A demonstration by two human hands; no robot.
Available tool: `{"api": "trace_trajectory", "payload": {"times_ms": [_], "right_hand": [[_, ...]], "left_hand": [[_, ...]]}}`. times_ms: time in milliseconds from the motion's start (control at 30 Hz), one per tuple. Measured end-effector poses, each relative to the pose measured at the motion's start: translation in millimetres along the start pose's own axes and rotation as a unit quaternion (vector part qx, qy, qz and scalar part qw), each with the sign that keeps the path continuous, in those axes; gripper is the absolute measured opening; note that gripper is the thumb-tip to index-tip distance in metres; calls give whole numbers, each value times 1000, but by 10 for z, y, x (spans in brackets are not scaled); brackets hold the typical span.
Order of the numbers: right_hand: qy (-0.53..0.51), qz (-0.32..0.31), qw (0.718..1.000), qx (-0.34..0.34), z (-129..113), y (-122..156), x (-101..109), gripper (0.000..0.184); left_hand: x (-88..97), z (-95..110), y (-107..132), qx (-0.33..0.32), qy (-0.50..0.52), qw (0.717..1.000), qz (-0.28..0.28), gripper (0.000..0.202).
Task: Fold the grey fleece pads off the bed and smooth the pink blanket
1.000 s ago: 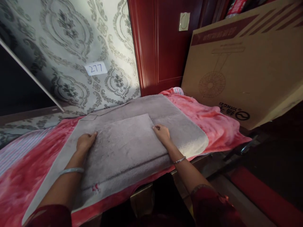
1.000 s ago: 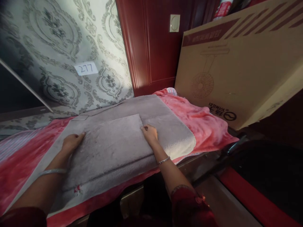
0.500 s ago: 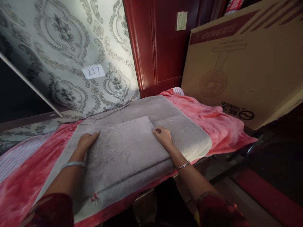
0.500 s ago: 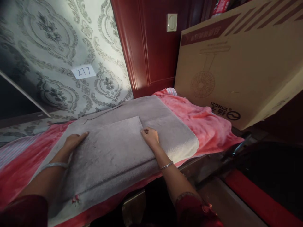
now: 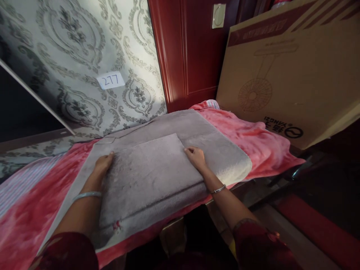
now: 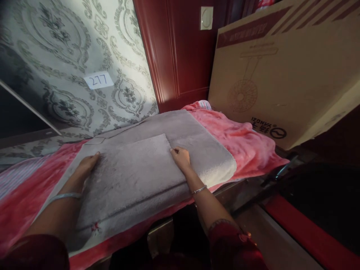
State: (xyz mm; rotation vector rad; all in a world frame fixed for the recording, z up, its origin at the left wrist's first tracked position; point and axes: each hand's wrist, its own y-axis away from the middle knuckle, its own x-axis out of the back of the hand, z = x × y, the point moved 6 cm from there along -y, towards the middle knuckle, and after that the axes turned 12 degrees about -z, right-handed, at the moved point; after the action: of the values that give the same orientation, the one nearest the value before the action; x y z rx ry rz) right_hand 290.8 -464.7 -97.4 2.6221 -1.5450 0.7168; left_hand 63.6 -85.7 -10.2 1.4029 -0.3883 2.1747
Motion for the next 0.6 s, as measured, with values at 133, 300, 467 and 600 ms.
{"api": "trace_trajectory", "payload": {"times_ms": [133,300,467,600], "right_hand": [[1,4,1000,-3,-13,10,35,33],[-14,0,1000,-4,-49,10,76,42],[-65,-68,995,-32,-35,165,137,46],[-71,-97,992,-35,-26,411,219,48]], "left_hand": [[-17,-184,564,-3,5,999,-35,32],[-118,-474,1501,-26,25,999,-12,36],[-185,-629,2010,2,59,998,9,45],[-241,-585,2066,4,19,1000,-5,45]]}}
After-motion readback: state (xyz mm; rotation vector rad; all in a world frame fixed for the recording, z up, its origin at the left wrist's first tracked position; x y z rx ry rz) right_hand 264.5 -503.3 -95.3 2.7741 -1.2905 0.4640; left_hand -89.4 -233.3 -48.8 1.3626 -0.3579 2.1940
